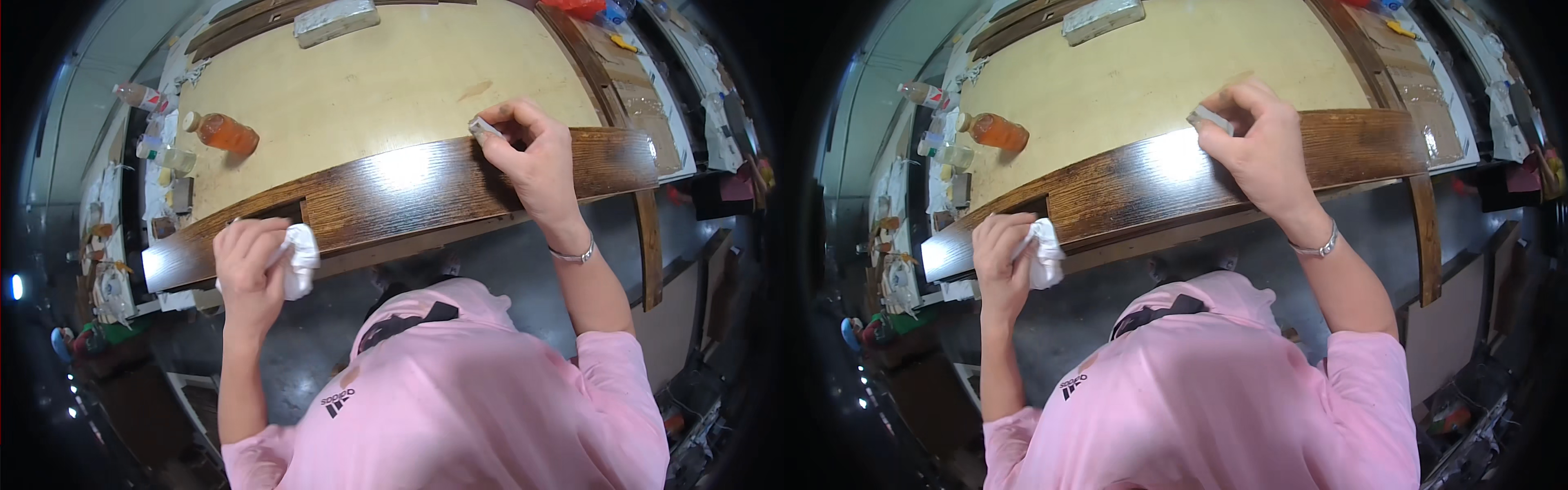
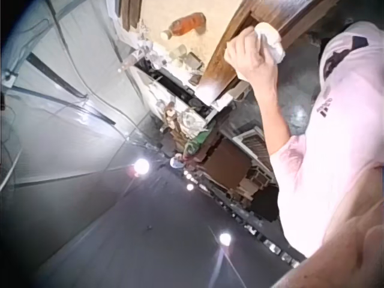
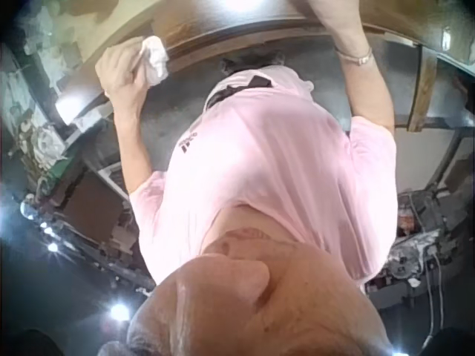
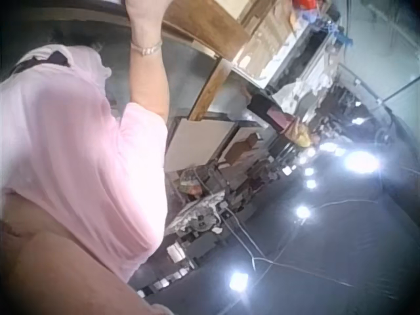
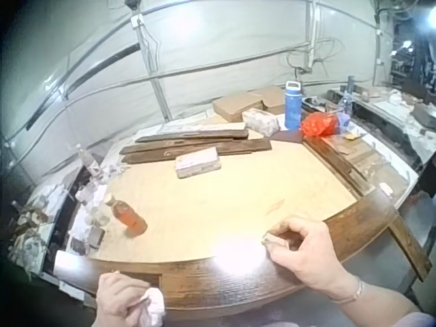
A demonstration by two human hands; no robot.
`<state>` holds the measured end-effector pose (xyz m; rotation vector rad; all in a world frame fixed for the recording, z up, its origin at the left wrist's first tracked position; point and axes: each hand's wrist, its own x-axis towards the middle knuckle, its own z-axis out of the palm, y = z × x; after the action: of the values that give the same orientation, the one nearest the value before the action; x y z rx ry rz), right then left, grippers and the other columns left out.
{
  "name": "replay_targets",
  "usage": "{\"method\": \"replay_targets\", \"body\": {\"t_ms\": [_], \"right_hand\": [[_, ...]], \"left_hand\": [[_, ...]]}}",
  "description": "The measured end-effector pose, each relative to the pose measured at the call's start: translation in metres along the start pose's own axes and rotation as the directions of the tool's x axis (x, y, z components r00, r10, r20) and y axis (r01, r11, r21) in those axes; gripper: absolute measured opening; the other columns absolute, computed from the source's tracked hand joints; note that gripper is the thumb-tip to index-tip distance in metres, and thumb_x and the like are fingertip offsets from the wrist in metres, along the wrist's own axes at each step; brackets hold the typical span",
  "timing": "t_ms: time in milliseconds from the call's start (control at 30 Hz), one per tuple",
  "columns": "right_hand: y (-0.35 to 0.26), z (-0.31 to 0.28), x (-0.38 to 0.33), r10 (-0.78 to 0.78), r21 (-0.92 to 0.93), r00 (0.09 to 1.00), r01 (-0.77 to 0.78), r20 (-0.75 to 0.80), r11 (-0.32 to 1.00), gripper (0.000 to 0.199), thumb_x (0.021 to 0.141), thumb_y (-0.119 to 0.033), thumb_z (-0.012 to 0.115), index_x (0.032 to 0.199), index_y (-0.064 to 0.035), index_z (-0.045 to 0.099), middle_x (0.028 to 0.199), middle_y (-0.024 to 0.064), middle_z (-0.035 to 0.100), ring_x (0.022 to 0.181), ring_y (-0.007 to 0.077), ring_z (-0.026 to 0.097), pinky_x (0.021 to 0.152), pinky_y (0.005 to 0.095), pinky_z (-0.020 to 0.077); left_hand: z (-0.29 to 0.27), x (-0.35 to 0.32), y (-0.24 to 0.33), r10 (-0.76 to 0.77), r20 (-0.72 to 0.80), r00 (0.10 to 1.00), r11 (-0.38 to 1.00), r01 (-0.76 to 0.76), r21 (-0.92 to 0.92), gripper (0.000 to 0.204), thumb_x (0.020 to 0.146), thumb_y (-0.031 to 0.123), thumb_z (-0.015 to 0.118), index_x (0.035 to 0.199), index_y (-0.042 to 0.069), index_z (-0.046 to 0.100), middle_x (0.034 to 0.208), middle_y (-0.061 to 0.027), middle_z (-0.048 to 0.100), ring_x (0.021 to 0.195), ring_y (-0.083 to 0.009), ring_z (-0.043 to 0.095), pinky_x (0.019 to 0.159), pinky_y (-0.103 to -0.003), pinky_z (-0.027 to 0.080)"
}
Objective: The person applies liquid from a bottle onto a cloth and wipes wooden boards. The person then rubs the wooden board with a small block and scrapes its edge with a small blade while wiping with the cloth.
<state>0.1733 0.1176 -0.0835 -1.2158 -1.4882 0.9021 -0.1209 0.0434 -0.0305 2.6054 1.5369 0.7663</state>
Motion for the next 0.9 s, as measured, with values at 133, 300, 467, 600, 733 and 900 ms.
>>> {"method": "replay_targets", "body": {"t_ms": [133,300,467,600,733,900], "right_hand": [[0.000,-0.005,0.007,-0.024,-0.004,1.000,0.024,0.010,1.000,0.015,0.088,-0.009,0.073,0.097,0.0026,0.072,0.084,-0.0028,0.064,0.075,0.0029,0.054,0.066,0.0202,0.0428],[0.006,-0.014,0.010,-0.014,-0.038,1.000,0.014,0.006,0.999,0.016,0.089,-0.011,0.074,0.097,0.0022,0.072,0.081,-0.0027,0.063,0.074,0.0027,0.052,0.064,0.0208,0.0425],[0.012,-0.016,0.009,0.010,0.006,1.000,-0.010,-0.010,1.000,0.017,0.088,-0.011,0.075,0.098,0.0025,0.072,0.083,-0.0009,0.066,0.077,0.0041,0.057,0.069,0.0211,0.0456],[0.012,-0.011,0.013,-0.116,-0.069,0.993,0.114,-0.035,0.991,0.018,0.084,-0.010,0.073,0.096,0.0034,0.073,0.085,0.0041,0.070,0.080,0.0087,0.062,0.074,0.0230,0.0493],[0.009,-0.001,0.014,-0.069,-0.047,0.998,0.069,-0.001,0.997,0.027,0.075,-0.022,0.075,0.090,0.0001,0.075,0.091,0.0141,0.071,0.079,0.0264,0.068,0.076,0.0356,0.0547],[0.003,0.011,0.008,-0.073,-0.035,0.997,0.073,0.007,0.997,0.029,0.073,-0.024,0.076,0.089,-0.0007,0.075,0.089,0.0135,0.070,0.077,0.0242,0.068,0.073,0.0343,0.0536]], "left_hand": [[0.018,-0.030,-0.020,-0.022,0.031,0.999,0.960,0.013,0.280,0.031,0.069,-0.003,0.070,0.100,0.003,0.068,0.109,-0.0077,0.072,0.100,-0.0288,0.064,0.090,-0.042,0.044],[0.012,-0.003,0.001,0.045,-0.126,0.991,0.999,-0.041,0.036,0.036,0.071,-0.002,0.068,0.106,0.004,0.072,0.111,-0.0074,0.073,0.095,-0.0284,0.064,0.085,-0.040,0.043],[0.022,0.024,0.025,0.121,0.229,0.966,0.992,-0.123,-0.007,0.044,0.068,0.006,0.075,0.111,0.014,0.076,0.109,-0.0018,0.068,0.097,-0.0260,0.058,0.083,-0.041,0.043],[0.041,0.016,0.010,0.168,0.069,0.983,0.977,-0.157,-0.144,0.048,0.062,0.007,0.080,0.110,0.014,0.076,0.107,-0.0016,0.068,0.096,-0.0267,0.059,0.083,-0.040,0.043],[0.041,0.000,-0.009,0.148,0.152,0.977,0.988,-0.141,-0.057,0.047,0.061,0.005,0.080,0.107,0.013,0.076,0.104,-0.0022,0.069,0.095,-0.0261,0.059,0.082,-0.040,0.042],[0.036,-0.005,-0.009,0.168,0.088,0.982,0.977,-0.154,-0.145,0.043,0.061,0.002,0.077,0.103,0.012,0.077,0.100,-0.0026,0.069,0.091,-0.0257,0.058,0.080,-0.039,0.042]]}}
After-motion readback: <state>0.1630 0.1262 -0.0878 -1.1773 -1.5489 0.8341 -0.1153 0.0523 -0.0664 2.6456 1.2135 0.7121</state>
